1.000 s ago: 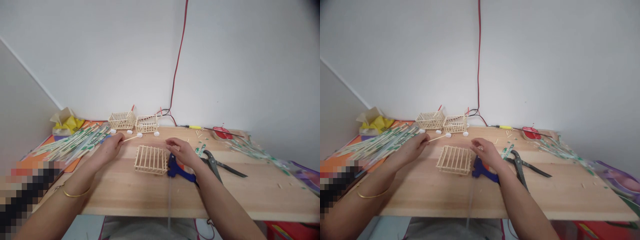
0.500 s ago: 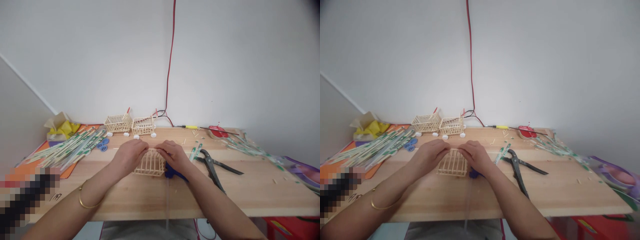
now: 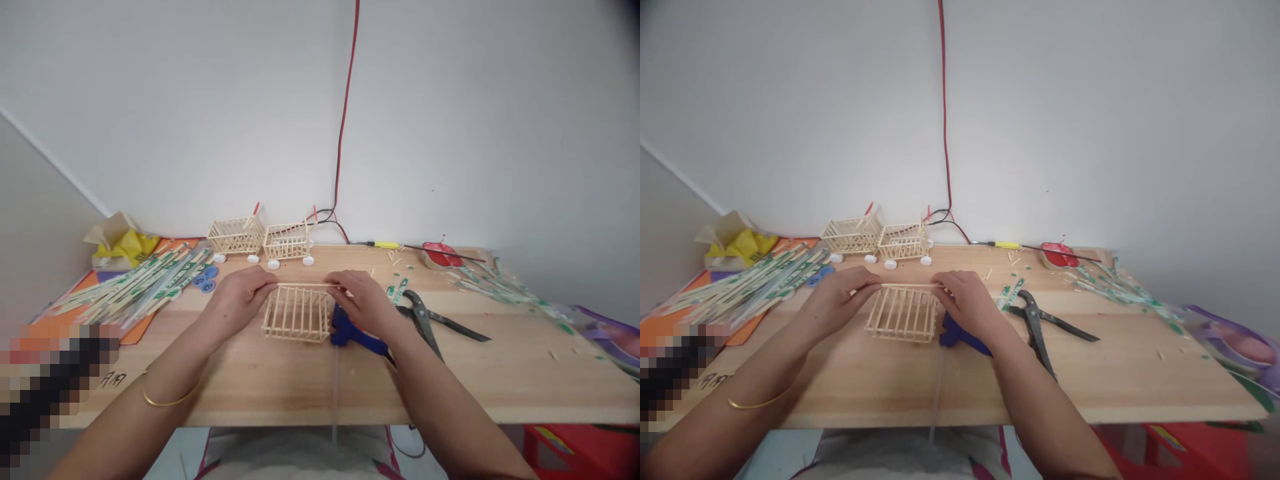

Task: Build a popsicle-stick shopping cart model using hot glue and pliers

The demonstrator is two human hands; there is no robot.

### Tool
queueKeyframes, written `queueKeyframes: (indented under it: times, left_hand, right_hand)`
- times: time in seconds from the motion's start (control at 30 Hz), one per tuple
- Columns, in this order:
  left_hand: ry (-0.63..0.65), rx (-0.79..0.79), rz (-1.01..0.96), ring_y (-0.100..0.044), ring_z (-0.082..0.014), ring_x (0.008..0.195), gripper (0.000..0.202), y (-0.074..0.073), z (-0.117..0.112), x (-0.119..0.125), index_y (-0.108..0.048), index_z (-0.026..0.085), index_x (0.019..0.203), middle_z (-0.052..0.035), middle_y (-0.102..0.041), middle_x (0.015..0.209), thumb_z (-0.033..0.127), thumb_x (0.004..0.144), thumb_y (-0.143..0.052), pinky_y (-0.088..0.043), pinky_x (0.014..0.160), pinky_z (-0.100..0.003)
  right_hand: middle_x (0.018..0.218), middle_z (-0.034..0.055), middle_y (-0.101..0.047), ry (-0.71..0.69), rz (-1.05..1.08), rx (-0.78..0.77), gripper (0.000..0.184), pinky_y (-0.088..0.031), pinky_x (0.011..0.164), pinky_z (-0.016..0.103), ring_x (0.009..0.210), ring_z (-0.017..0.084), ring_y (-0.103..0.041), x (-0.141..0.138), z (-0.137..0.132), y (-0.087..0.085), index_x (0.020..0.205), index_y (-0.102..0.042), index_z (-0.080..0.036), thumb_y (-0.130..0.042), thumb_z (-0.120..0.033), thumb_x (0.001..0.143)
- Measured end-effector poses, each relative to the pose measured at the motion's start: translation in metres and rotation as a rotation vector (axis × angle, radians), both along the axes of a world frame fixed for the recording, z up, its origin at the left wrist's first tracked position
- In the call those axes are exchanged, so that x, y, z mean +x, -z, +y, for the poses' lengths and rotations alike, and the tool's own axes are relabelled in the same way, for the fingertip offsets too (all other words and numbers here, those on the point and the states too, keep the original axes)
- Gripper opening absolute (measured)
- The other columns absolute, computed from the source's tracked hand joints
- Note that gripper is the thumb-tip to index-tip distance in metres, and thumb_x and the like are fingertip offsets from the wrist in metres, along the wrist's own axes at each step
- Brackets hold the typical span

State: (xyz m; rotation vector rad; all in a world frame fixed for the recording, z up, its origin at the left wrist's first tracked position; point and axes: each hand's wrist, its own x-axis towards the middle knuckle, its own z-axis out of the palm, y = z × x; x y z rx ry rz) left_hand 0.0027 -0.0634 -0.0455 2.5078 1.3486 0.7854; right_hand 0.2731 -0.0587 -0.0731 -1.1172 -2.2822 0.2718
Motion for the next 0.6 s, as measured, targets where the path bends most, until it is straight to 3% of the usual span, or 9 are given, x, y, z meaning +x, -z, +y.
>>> queueKeyframes:
  times: [0.1, 0.2, 0.4, 0.6]
  left_hand:
    - [0.014, -0.011, -0.039, -0.06, -0.0142, 0.074, 0.022, 0.005, 0.002, 0.003, -0.067, 0.019, 0.09, -0.0029, -0.067, 0.079, 0.03, 0.091, -0.048, -0.044, 0.07, -0.024]
    - [0.032, -0.033, -0.062, -0.06, -0.0134, 0.07, 0.022, 0.006, 0.003, 0.007, -0.069, 0.02, 0.09, -0.0022, -0.067, 0.075, 0.032, 0.09, -0.05, -0.044, 0.066, -0.023]
    - [0.001, -0.084, -0.101, -0.059, -0.0131, 0.068, 0.021, 0.005, 0.003, 0.009, -0.069, 0.019, 0.084, -0.0016, -0.069, 0.076, 0.034, 0.087, -0.053, -0.045, 0.067, -0.023]
    - [-0.149, -0.068, -0.111, -0.06, -0.0153, 0.076, 0.025, 0.01, 0.005, -0.007, -0.065, 0.019, 0.092, -0.002, -0.068, 0.083, 0.031, 0.09, -0.044, -0.044, 0.071, -0.025]
  right_hand:
    - [0.089, 0.0058, -0.07, 0.124, -0.115, 0.09, 0.018, -0.028, 0.085, 0.039, 0.087, 0.021, -0.058, -0.005, -0.006, -0.004, 0.097, -0.062, -0.024, -0.046, -0.031, 0.094]
    - [0.094, 0.006, -0.071, 0.129, -0.121, 0.096, 0.015, -0.024, 0.089, 0.041, 0.089, 0.021, -0.059, -0.01, -0.01, -0.007, 0.1, -0.06, -0.024, -0.049, -0.031, 0.093]
    - [0.088, 0.0051, -0.068, 0.064, -0.064, 0.004, 0.013, -0.032, 0.082, 0.035, 0.084, 0.018, -0.06, -0.012, -0.008, -0.003, 0.092, -0.057, -0.02, -0.045, -0.022, 0.094]
    - [0.08, 0.0035, -0.062, 0.01, 0.09, -0.121, 0.009, -0.04, 0.068, 0.028, 0.075, 0.016, -0.055, 0.001, -0.003, 0.002, 0.085, -0.056, -0.02, -0.048, -0.018, 0.089]
